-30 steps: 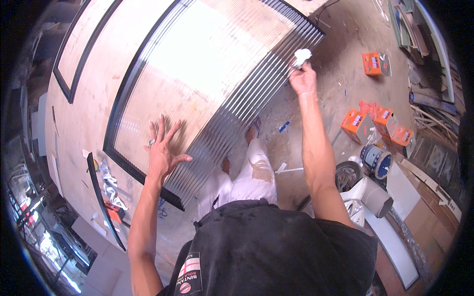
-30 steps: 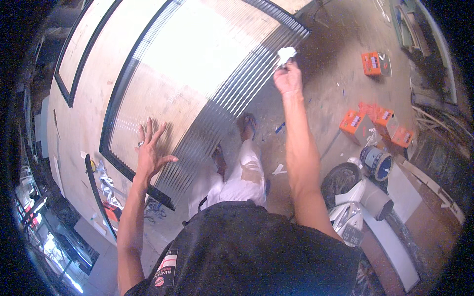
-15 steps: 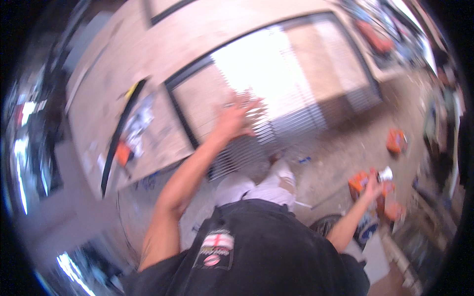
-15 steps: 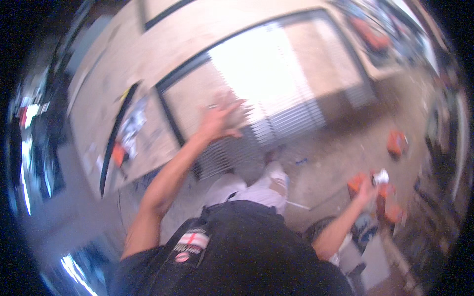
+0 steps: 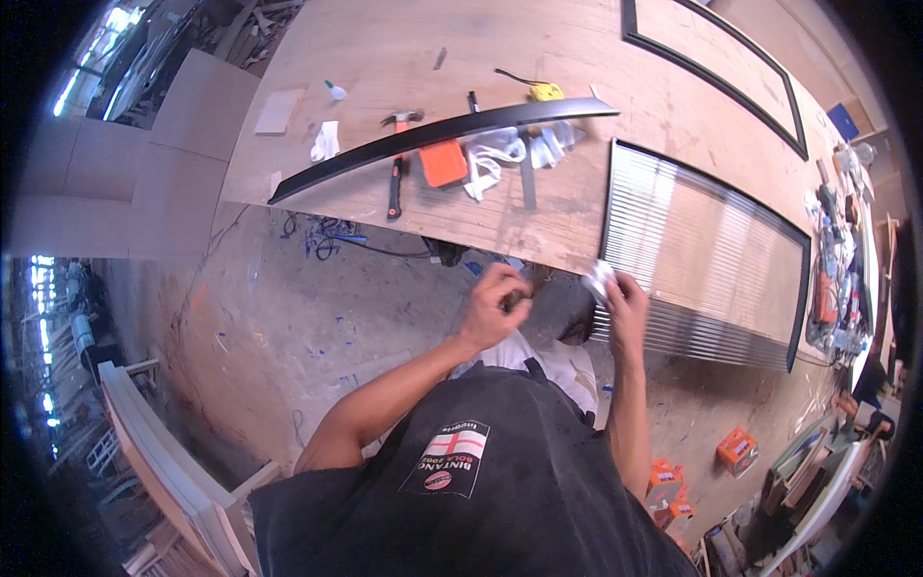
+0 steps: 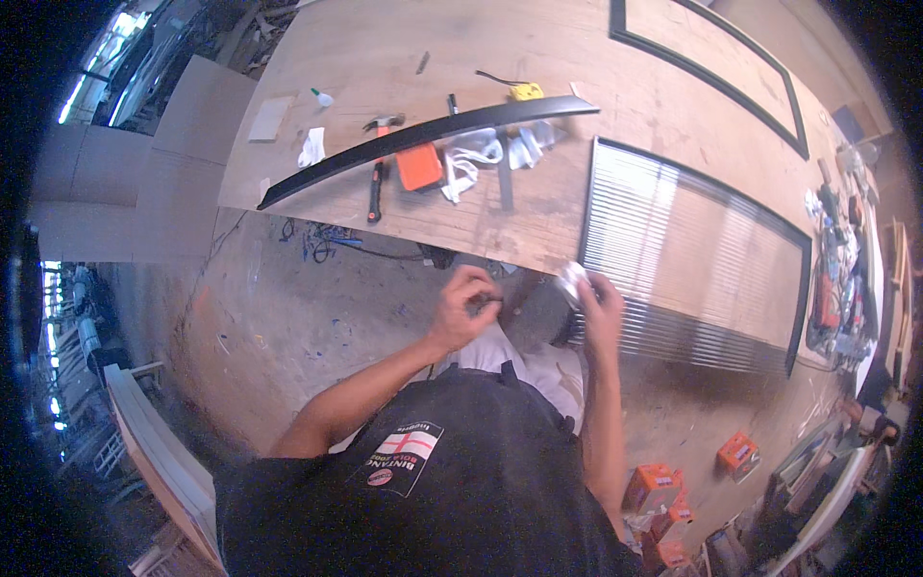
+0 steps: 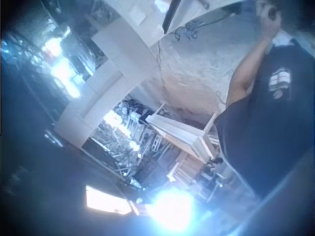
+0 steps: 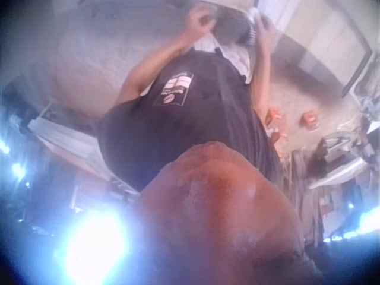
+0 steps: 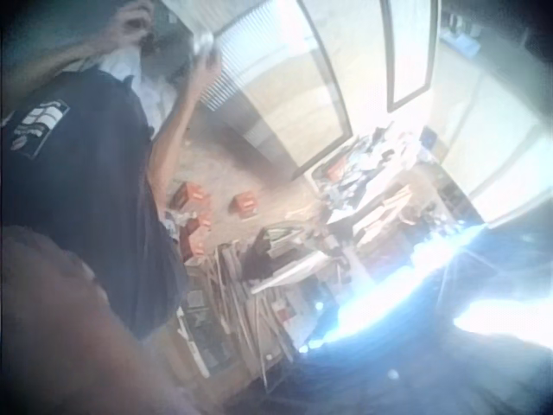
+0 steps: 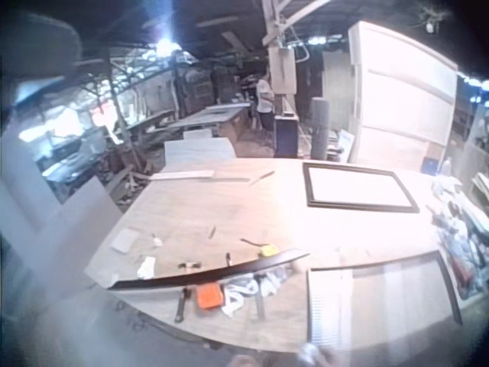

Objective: The person cleans a corrugated translucent panel and a black frame using a white cloth and blue tape. They then apply glue to the frame and attach it to the panel, pressing it into place. Finally, they use a heat gun on the frame.

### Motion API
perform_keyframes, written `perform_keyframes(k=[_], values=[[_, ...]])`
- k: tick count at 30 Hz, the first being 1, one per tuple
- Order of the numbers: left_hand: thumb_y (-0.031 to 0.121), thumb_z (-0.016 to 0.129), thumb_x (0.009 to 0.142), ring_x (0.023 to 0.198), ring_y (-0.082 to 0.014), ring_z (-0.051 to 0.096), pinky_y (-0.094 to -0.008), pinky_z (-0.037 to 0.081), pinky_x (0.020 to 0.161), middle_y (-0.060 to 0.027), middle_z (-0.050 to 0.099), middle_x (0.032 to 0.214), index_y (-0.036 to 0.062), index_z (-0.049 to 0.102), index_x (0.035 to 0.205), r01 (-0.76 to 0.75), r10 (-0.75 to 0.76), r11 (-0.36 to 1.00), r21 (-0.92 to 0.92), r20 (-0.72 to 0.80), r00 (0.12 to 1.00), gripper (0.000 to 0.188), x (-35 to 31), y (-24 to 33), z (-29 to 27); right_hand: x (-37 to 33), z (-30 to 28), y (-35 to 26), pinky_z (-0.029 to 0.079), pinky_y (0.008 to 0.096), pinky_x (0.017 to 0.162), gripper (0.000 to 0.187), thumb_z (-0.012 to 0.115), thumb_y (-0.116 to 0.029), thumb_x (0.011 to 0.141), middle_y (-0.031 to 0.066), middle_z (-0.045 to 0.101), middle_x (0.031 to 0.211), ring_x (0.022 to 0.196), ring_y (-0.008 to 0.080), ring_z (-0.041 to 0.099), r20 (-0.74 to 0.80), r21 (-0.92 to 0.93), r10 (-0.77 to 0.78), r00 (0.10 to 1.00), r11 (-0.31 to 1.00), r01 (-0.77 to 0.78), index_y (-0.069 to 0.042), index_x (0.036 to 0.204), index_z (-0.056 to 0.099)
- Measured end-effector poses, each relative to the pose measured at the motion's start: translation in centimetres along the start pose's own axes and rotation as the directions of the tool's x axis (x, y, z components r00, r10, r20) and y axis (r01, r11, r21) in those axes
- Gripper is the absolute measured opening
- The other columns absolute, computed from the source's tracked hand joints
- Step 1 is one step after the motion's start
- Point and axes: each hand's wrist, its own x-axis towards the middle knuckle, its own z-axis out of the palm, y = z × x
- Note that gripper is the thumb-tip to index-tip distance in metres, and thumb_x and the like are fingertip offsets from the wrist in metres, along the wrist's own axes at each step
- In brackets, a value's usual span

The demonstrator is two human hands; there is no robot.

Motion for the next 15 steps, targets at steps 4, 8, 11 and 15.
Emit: perform_keyframes(k=[4,8,11,15], values=[[0.01,0.075,0.08,0.085,-0.013,0.061,-0.0265,0.051,0.068,-0.0073,0.059,0.11,0.0009,0.064,0.111,0.331,-0.359,0.933,-0.138,-0.345,0.867,0.034,-2.7,-3.1,-6.6,9.2,8.6,-0.6,0.045,0.046,0.1,0.045,0.062,-0.034,0.096,0.0292,0.062,0.119,0.115,0.0455,0.058,0.242,-0.605,-0.333,0.911,0.682,0.41,-0.002,0.127,0.063],[0.014,0.073,0.085,0.084,-0.0131,0.061,-0.0273,0.05,0.067,-0.0086,0.058,0.115,-0.0001,0.061,0.118,0.497,-0.73,0.673,-0.547,-0.385,0.565,0.038,-4.8,-9.3,-11.0,16.3,14.3,-7.6,0.041,0.0492,0.106,0.081,0.085,-0.028,0.072,0.0263,0.051,0.137,0.124,0.0456,0.05,0.381,-0.685,-0.538,0.752,0.382,0.621,-0.01,0.142,0.048],[0.016,0.069,0.09,0.09,-0.0142,0.061,-0.0281,0.05,0.07,-0.0087,0.057,0.116,-0.0001,0.057,0.124,0.457,-0.719,0.684,-0.569,-0.419,0.554,0.041,-0.2,-10.3,-14.3,22.1,16.9,-10.3,0.034,0.0514,0.113,0.097,0.089,-0.03,0.065,0.0197,0.049,0.143,0.133,0.0392,0.046,0.536,-0.779,-0.426,0.729,0.083,0.622,-0.015,0.147,0.041],[0.02,0.065,0.094,0.104,-0.0184,0.058,-0.0352,0.048,0.093,-0.0099,0.055,0.119,-0.0002,0.049,0.129,-0.007,-0.668,0.592,-0.806,-0.496,0.554,0.043,10.0,-12.2,-16.5,28.7,17.8,-11.0,0.035,0.0497,0.111,0.091,0.086,-0.028,0.068,0.0161,0.061,0.129,0.122,0.0337,0.056,0.749,-0.658,-0.195,0.634,-0.103,0.746,-0.013,0.146,0.043]])
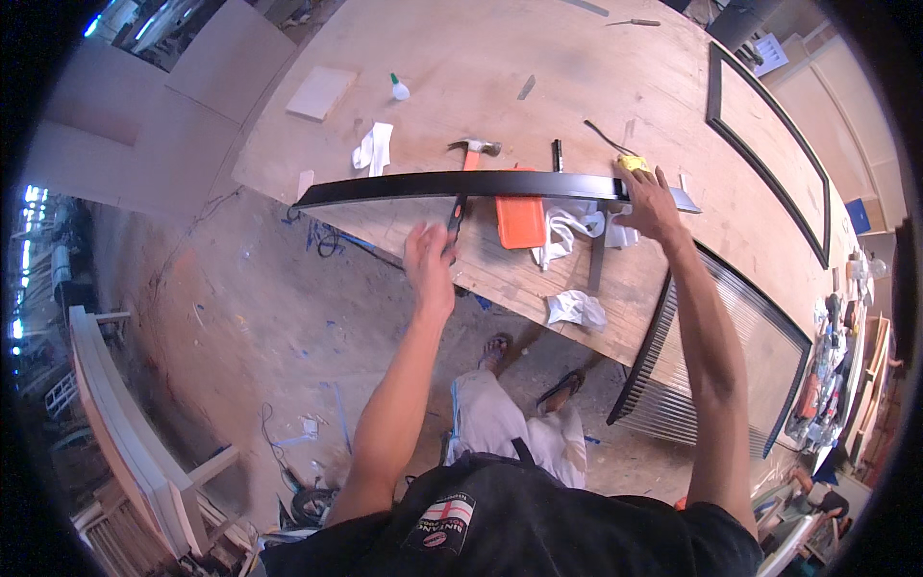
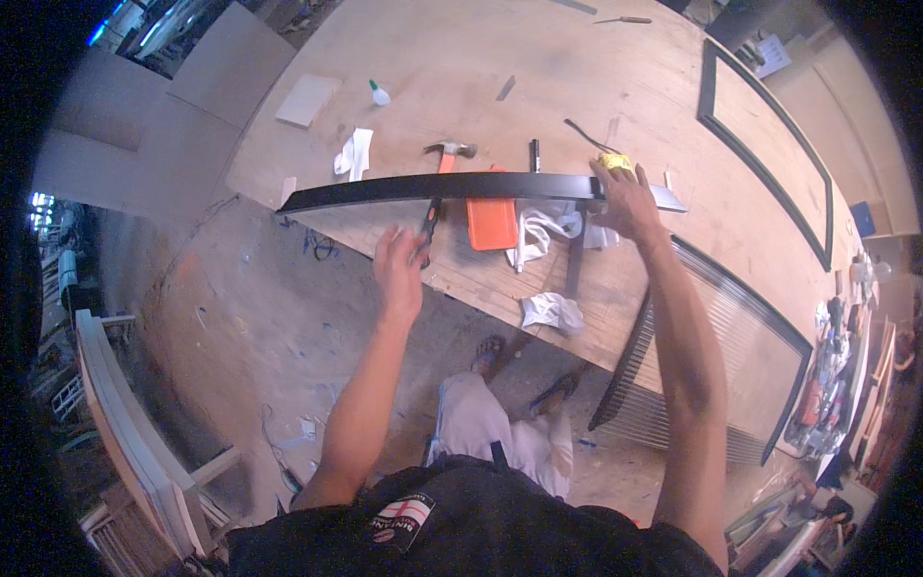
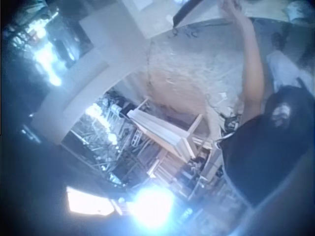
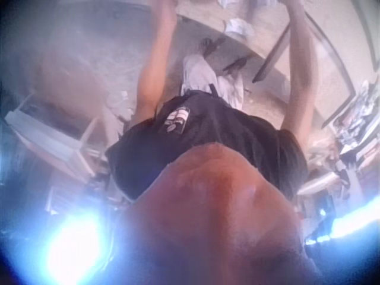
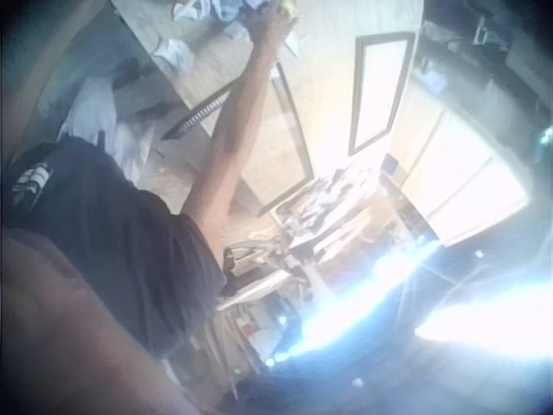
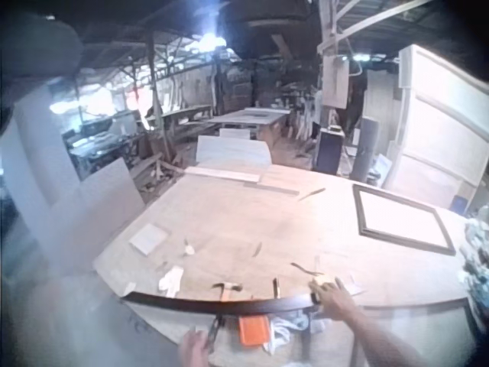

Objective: The person cleans a corrugated translucent panel and a black frame using a white cloth and blue tape. They then apply glue to the frame and attach it to the panel, pressing it into place. Finally, they use a heat gun on the frame.

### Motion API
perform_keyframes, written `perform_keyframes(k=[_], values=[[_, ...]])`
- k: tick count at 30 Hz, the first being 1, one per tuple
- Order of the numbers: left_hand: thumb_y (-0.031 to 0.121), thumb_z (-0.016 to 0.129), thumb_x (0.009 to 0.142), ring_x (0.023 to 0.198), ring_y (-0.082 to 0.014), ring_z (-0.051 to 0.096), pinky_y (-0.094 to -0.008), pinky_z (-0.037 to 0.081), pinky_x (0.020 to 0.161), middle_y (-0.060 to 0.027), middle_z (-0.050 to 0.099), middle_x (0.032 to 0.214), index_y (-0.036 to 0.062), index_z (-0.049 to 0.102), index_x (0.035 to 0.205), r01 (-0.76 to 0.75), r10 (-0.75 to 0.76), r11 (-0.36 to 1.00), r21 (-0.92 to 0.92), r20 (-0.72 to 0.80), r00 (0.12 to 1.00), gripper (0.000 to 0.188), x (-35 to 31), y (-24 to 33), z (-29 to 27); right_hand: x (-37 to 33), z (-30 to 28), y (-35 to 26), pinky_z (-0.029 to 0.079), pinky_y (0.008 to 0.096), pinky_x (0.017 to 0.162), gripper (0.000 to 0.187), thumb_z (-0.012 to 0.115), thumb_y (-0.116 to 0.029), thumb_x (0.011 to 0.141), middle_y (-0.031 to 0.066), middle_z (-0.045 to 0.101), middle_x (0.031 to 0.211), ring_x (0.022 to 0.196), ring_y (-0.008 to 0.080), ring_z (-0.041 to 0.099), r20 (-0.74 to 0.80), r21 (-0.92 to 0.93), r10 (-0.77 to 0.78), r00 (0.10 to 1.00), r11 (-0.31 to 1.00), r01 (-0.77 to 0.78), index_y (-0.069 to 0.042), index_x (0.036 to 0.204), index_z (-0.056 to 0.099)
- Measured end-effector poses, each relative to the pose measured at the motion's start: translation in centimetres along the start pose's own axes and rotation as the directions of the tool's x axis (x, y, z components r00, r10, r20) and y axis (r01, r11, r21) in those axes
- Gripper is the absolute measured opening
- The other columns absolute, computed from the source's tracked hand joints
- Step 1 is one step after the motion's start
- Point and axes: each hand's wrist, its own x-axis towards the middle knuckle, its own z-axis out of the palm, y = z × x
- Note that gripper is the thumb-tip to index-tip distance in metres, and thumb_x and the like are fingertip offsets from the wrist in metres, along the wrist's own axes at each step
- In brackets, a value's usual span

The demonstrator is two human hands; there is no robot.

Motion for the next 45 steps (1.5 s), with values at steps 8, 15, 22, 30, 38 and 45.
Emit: perform_keyframes(k=[8,15,22,30,38,45], values=[[0.035,0.058,0.097,0.113,-0.0268,0.053,-0.0501,0.037,0.11,-0.01,0.054,0.124,0.0063,0.053,0.121,0.191,-0.122,0.859,-0.475,0.174,0.977,0.037,4.7,1.3,3.2,-3.7,-6.0,-2.7,0.045,0.0476,0.107,0.052,0.082,-0.024,0.072,0.0123,0.07,0.101,0.096,0.0329,0.067,0.066,-0.007,-0.083,0.994,0.996,0.084,-0.007,0.117,0.062],[0.041,0.049,0.1,0.118,-0.0276,0.053,-0.0512,0.034,0.11,-0.0064,0.057,0.124,0.0123,0.057,0.122,-0.067,0.192,0.842,-0.536,0.181,0.965,0.037,-11.4,9.3,3.0,-20.1,-16.0,-9.0,0.046,0.05,0.108,0.058,0.084,-0.014,0.059,0.0126,0.069,0.094,0.092,0.033,0.069,-0.129,0.111,0.038,0.991,0.994,-0.024,-0.007,0.112,0.062],[0.051,0.051,0.094,0.123,-0.0295,0.051,-0.0494,0.034,0.111,-0.011,0.052,0.132,0.01,0.045,0.134,-0.124,0.44,0.796,-0.593,0.425,0.791,0.058,-35.0,10.7,10.9,-46.4,-14.4,-8.1,0.047,0.0548,0.105,0.041,0.067,0.005,0.065,0.0178,0.068,0.096,0.096,0.0405,0.067,-0.44,0.164,0.28,0.853,0.959,-0.23,-0.001,0.106,0.063],[0.071,0.051,0.085,0.132,-0.0321,0.047,-0.0495,0.034,0.113,-0.0158,0.047,0.142,0.0077,0.031,0.147,0.446,0.056,0.893,-0.054,0.998,0.009,0.09,-59.5,-8.5,15.1,-79.7,3.1,-14.7,0.049,0.0423,0.094,0.049,0.078,-0.012,0.074,0.0167,0.068,0.111,0.106,0.0338,0.065,-0.262,0.752,0.898,0.354,0.42,-0.509,-0.001,0.119,0.063],[0.072,0.052,0.088,0.133,-0.0339,0.049,-0.0482,0.039,0.112,-0.0179,0.047,0.144,0.0131,0.029,0.154,0.539,0.032,0.819,0.198,0.922,-0.387,0.092,-77.1,-16.2,22.5,-90.9,-2.4,-10.1,0.053,0.0458,0.079,0.053,0.079,-0.037,0.079,0.0171,0.068,0.104,0.093,0.0381,0.068,-0.512,0.633,0.859,0.02,0.394,-0.666,-0.005,0.118,0.065],[0.041,0.058,0.094,0.123,-0.0305,0.051,-0.0452,0.041,0.107,-0.0167,0.048,0.133,0.0151,0.034,0.144,0.463,-0.103,0.805,0.371,0.856,-0.507,0.061,-84.0,-20.2,24.1,-96.8,-14.0,-5.1,0.057,0.0462,0.084,0.046,0.079,-0.032,0.079,0.011,0.07,0.093,0.083,0.0301,0.071,-0.732,0.413,0.669,0.132,0.589,-0.695,-0.003,0.113,0.07]])
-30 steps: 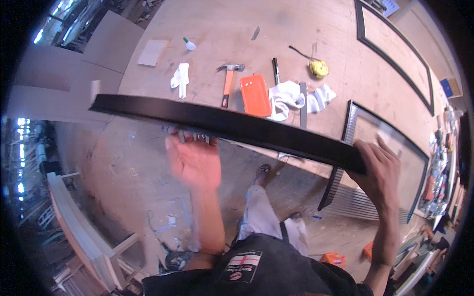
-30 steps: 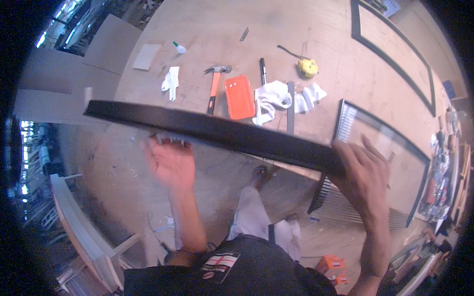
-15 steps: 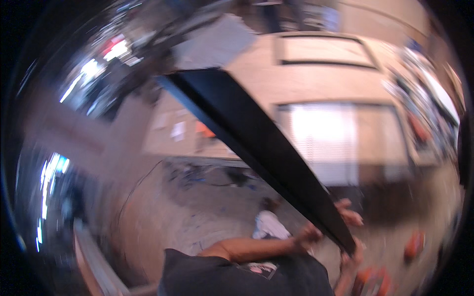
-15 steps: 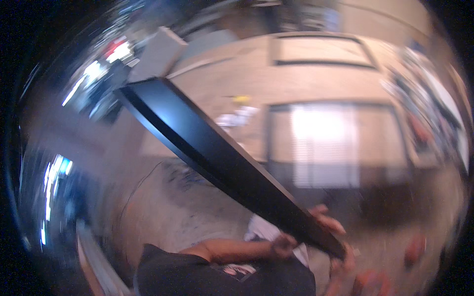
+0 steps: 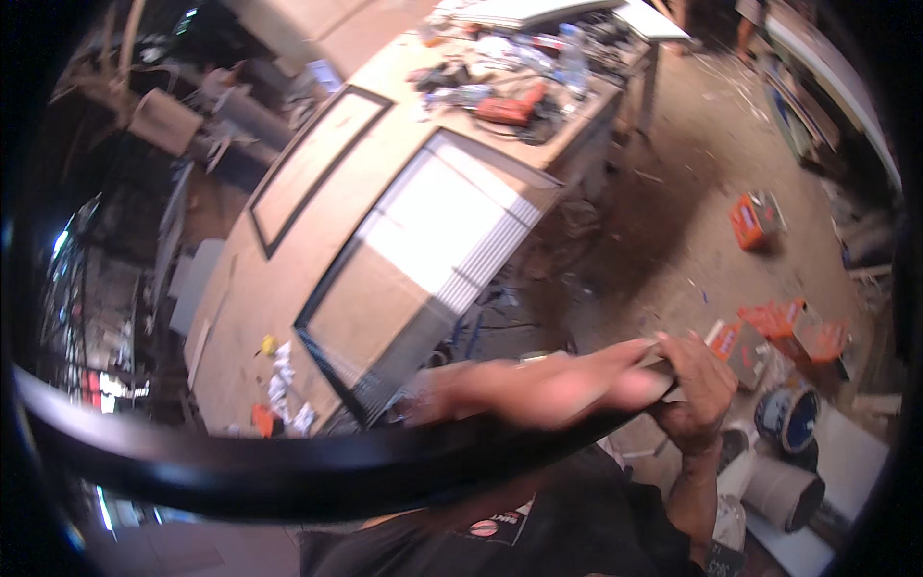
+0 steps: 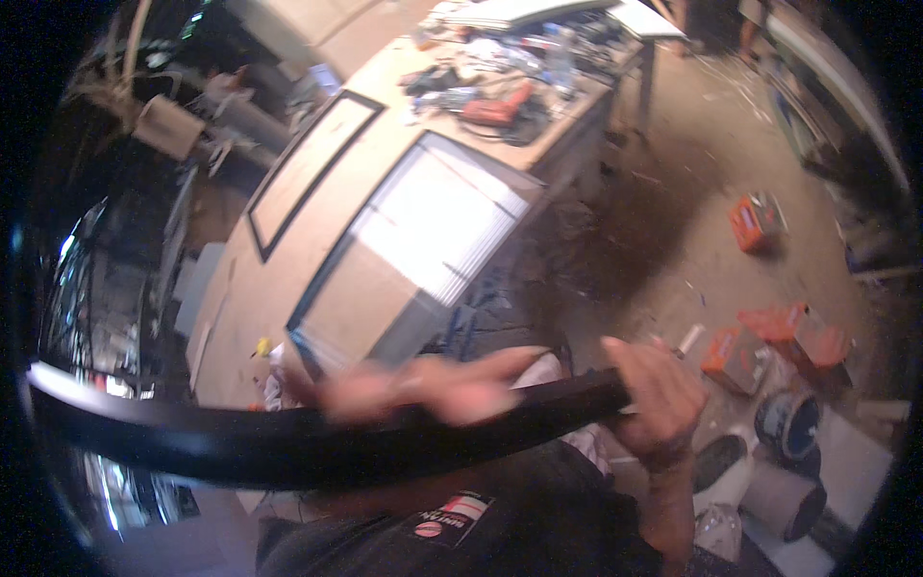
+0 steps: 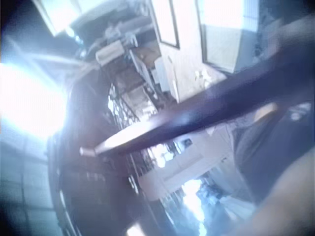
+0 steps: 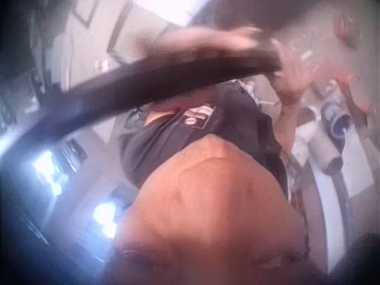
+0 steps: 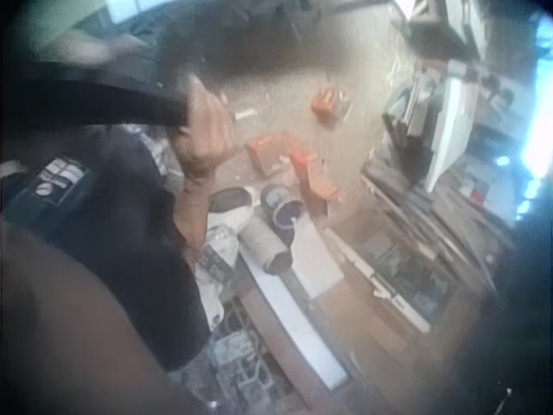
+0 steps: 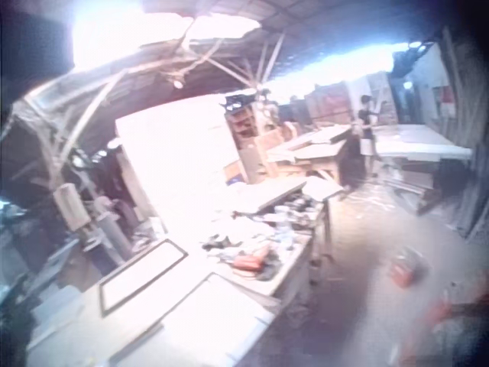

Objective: The person cleans a corrugated translucent panel and a black frame using a white cloth and blue tape. They then apply glue to the frame and attach it to the panel, pressing it into place. Finally, they use a heat gun on the frame.

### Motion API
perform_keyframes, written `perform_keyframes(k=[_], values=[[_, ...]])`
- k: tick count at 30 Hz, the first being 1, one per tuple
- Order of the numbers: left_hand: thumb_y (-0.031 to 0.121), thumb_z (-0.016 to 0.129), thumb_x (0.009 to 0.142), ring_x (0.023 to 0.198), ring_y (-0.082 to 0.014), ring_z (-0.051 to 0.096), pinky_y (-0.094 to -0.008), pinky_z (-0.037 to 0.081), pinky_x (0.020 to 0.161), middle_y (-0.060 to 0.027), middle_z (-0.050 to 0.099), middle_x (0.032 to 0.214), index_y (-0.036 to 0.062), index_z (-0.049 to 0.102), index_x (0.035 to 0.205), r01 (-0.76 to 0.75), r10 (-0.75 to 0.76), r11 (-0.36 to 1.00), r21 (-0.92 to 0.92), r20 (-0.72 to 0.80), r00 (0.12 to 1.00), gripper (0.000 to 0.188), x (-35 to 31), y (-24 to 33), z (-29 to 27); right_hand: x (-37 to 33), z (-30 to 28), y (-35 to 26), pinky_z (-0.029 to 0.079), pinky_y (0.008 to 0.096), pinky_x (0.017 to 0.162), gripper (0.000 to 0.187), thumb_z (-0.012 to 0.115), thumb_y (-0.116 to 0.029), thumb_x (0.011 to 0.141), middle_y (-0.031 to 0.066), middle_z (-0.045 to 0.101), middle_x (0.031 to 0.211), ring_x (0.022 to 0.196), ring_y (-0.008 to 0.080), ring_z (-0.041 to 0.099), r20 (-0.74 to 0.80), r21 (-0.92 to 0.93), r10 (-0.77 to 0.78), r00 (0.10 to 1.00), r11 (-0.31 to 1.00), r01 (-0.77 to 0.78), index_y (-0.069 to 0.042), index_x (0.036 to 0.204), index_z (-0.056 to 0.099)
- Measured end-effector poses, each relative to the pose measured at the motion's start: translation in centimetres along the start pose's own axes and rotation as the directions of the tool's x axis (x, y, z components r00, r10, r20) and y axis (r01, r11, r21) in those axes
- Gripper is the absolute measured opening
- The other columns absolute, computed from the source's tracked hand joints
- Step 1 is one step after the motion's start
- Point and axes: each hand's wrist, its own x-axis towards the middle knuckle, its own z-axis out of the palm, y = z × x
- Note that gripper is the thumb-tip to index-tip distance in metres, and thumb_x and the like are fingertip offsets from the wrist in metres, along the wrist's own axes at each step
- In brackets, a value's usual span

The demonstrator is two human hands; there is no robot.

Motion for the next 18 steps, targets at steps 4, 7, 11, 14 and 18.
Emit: perform_keyframes(k=[4,7,11,14,18], values=[[0.03,0.06,0.092,0.115,-0.0291,0.052,-0.046,0.04,0.105,-0.0164,0.049,0.124,0.0097,0.038,0.136,-0.375,0.377,0.926,-0.047,0.043,0.925,0.054,10.0,6.3,-0.2,9.2,-1.2,1.8,0.059,0.0433,0.08,0.037,0.074,-0.019,0.079,0.0101,0.069,0.091,0.083,0.0245,0.071,-0.011,-0.061,-0.136,0.991,0.989,0.135,-0.002,0.112,0.071],[0.022,0.062,0.09,0.109,-0.028,0.053,-0.0466,0.039,0.104,-0.0163,0.05,0.116,0.0057,0.04,0.13,-0.613,0.614,0.789,-0.038,0.027,0.789,0.048,17.2,9.8,-2.1,15.3,1.9,5.5,0.06,0.0408,0.077,0.032,0.071,-0.011,0.079,0.0077,0.066,0.087,0.081,0.0209,0.07,-0.06,-0.068,-0.222,0.973,0.974,0.217,-0.004,0.109,0.072],[0.034,0.053,0.101,0.079,-0.02,0.053,-0.0346,0.05,0.084,-0.0099,0.051,0.098,0.0006,0.038,0.135,-0.58,0.633,0.752,0.313,-0.097,0.768,0.05,23.0,8.1,-9.7,19.3,7.5,11.6,0.055,0.0452,0.089,0.055,0.081,-0.027,0.075,0.0116,0.067,0.104,0.095,0.0281,0.068,0.183,0.194,-0.092,0.979,0.979,0.056,-0.003,0.122,0.066],[0.043,0.04,0.106,0.074,-0.0172,0.054,-0.029,0.05,0.061,-0.0129,0.054,0.102,0.0001,0.029,0.146,-0.516,0.647,0.712,0.475,-0.159,0.746,0.06,26.3,5.3,-15.8,23.1,6.6,18.8,0.051,0.0448,0.096,0.07,0.086,-0.031,0.067,0.015,0.067,0.115,0.105,0.0329,0.065,0.298,0.323,-0.059,0.953,0.945,-0.042,-0.002,0.126,0.063],[0.046,0.04,0.106,0.072,-0.0142,0.055,-0.0272,0.048,0.058,-0.0147,0.055,0.105,0.0004,0.028,0.148,-0.41,0.703,0.619,0.67,-0.24,0.669,0.063,28.5,4.1,-18.0,29.8,7.0,34.8,0.051,0.0396,0.093,0.039,0.077,-0.021,0.081,0.0174,0.07,0.112,0.106,0.0315,0.066,0.148,0.255,0.213,0.966,0.935,-0.245,-0.001,0.113,0.07]])
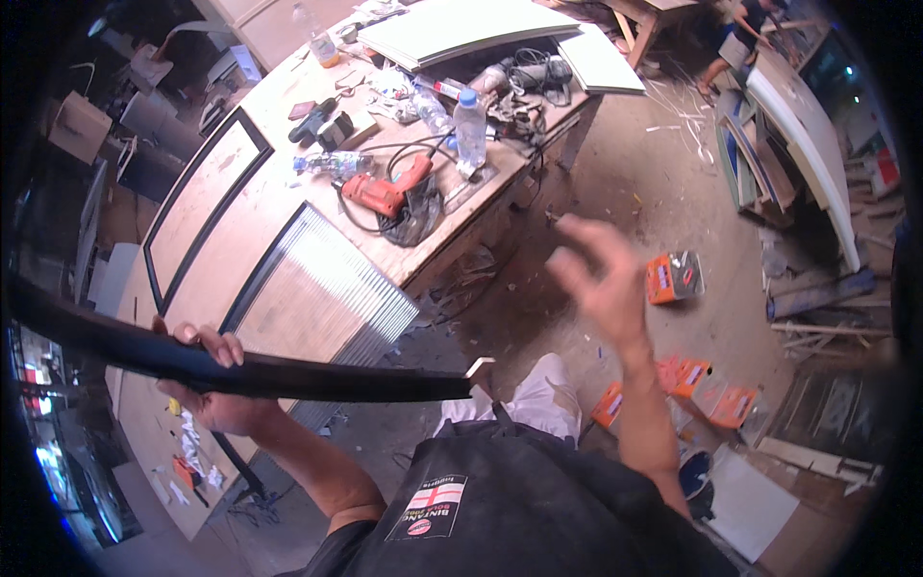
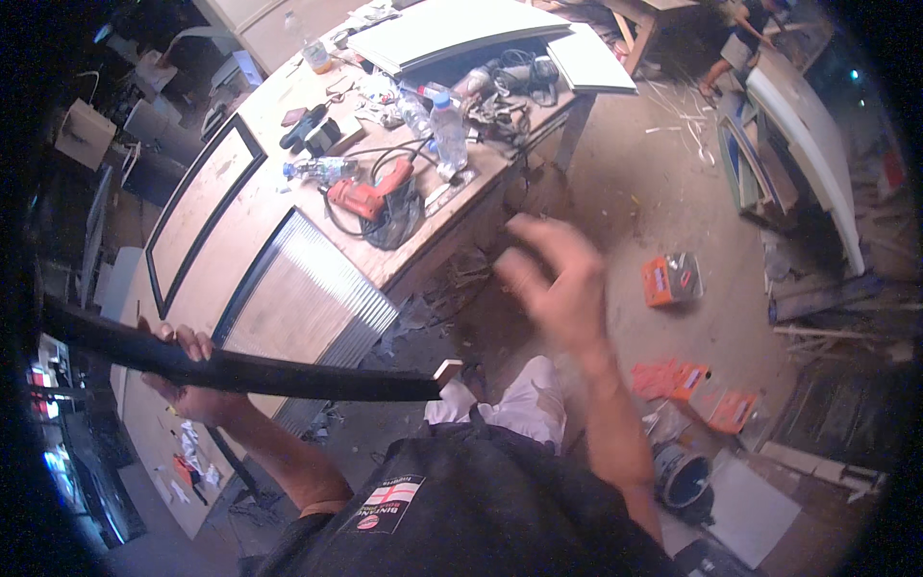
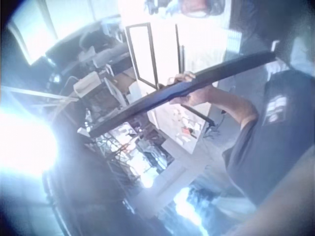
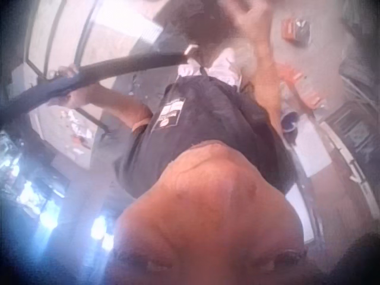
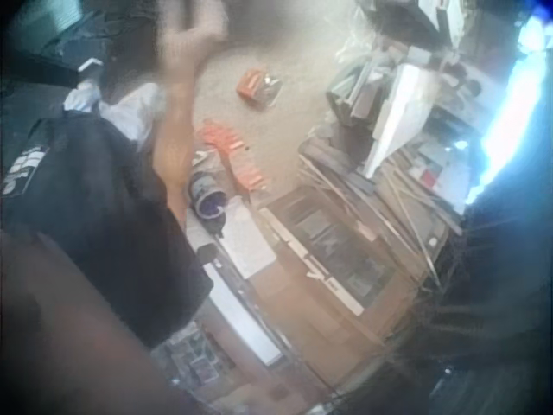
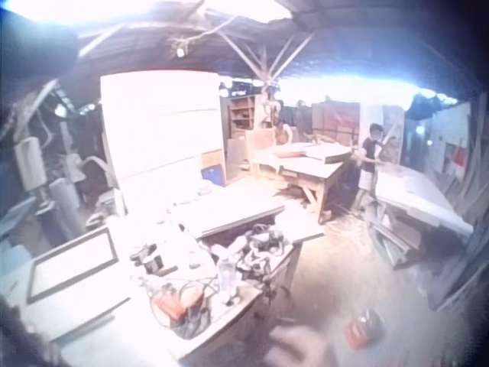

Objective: The person cleans a corrugated translucent panel and a black frame using a white cloth and blue tape. They then apply glue to the frame and attach it to the panel, pressing it into place. Finally, they use a heat gun on the frame.

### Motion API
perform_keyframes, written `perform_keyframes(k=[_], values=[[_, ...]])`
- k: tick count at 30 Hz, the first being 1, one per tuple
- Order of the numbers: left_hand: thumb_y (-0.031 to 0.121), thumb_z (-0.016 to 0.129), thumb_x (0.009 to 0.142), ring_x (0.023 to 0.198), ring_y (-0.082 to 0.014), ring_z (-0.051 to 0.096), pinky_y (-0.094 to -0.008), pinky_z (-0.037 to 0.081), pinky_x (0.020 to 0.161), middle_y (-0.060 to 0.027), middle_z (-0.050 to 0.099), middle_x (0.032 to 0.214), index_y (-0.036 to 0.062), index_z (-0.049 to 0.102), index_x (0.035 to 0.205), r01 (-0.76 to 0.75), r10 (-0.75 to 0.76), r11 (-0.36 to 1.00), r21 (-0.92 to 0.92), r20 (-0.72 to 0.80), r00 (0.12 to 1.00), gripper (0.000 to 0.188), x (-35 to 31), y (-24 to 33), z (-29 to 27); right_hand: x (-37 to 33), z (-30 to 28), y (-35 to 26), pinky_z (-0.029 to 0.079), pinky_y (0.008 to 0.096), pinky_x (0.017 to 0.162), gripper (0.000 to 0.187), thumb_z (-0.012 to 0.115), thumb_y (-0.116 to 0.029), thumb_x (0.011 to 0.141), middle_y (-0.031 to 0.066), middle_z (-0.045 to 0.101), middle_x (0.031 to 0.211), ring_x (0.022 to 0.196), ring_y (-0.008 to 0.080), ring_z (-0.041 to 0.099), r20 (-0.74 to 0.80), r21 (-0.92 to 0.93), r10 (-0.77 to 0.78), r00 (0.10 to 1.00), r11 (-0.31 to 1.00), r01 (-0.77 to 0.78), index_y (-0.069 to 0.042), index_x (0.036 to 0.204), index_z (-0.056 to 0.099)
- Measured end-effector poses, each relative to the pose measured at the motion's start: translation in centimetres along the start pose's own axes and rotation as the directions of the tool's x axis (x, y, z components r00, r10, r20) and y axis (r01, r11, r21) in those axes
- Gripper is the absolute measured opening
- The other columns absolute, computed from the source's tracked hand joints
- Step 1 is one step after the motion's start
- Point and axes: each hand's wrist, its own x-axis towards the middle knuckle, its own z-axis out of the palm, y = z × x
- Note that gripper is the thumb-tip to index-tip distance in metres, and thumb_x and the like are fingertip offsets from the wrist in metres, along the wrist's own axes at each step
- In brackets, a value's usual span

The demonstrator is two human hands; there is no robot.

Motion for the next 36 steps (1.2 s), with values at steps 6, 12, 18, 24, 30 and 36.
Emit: perform_keyframes(k=[6,12,18,24,30,36], values=[[0.041,0.053,0.101,0.069,-0.0151,0.051,-0.026,0.045,0.058,-0.0144,0.055,0.11,-0.0029,0.029,0.147,-0.09,0.123,0.97,0.224,-0.134,0.983,0.068,-1.0,-3.7,2.7,20.7,2.8,25.6,0.046,0.0387,0.102,0.044,0.067,-0.006,0.083,0.0165,0.065,0.124,0.116,0.0321,0.061,0.239,-0.159,-0.102,0.966,0.977,0.143,-0.004,0.126,0.063],[0.042,0.051,0.102,0.073,-0.0163,0.049,-0.0263,0.044,0.064,-0.0134,0.053,0.116,-0.0006,0.032,0.147,-0.083,0.3,0.849,0.522,-0.346,0.889,0.064,-4.2,-6.5,10.2,34.7,12.6,38.0,0.036,0.048,0.115,0.075,0.065,0.002,0.072,0.0118,0.053,0.141,0.131,0.0309,0.05,0.657,-0.109,-0.413,0.631,0.776,0.621,-0.012,0.144,0.047],[0.033,0.049,0.105,0.078,-0.0181,0.046,-0.0293,0.044,0.07,-0.0125,0.051,0.116,-0.0004,0.032,0.147,-0.065,0.364,0.846,0.53,-0.483,0.796,0.057,-3.4,-10.1,19.0,37.3,17.7,39.7,0.033,0.0508,0.117,0.099,0.08,-0.001,0.056,0.0123,0.051,0.134,0.127,0.0344,0.05,0.781,0.038,-0.478,0.403,0.68,0.733,-0.013,0.146,0.042],[0.031,0.048,0.106,0.076,-0.0178,0.043,-0.0298,0.043,0.069,-0.0135,0.051,0.119,-0.0003,0.028,0.15,-0.046,0.406,0.816,0.576,-0.514,0.756,0.058,-3.6,-12.4,22.5,37.5,19.1,42.6,0.032,0.0572,0.115,0.051,0.07,-0.011,0.077,0.0094,0.056,0.12,0.116,0.0292,0.054,0.627,0.141,-0.692,0.359,0.553,0.821,-0.01,0.126,0.056],[0.034,0.045,0.107,0.078,-0.0178,0.042,-0.0297,0.042,0.069,-0.0131,0.05,0.119,-0.0006,0.029,0.15,-0.032,0.397,0.83,0.557,-0.55,0.734,0.057,-4.7,-14.5,23.4,38.3,19.6,42.7,0.03,0.0613,0.114,0.033,0.061,-0.015,0.088,0.0069,0.057,0.115,0.113,0.0256,0.055,0.581,0.137,-0.758,0.295,0.449,0.883,-0.01,0.121,0.058],[0.039,0.039,0.108,0.072,-0.0152,0.049,-0.0266,0.047,0.063,-0.0127,0.056,0.112,-0.0014,0.034,0.148,0.013,0.449,0.791,0.612,-0.595,0.667,0.057,-7.6,-14.4,22.1,38.8,18.6,44.0,0.025,0.0625,0.116,0.037,0.058,-0.013,0.087,0.0075,0.057,0.118,0.116,0.0261,0.056,0.555,0.185,-0.779,0.29,0.456,0.871,-0.008,0.123,0.057]])
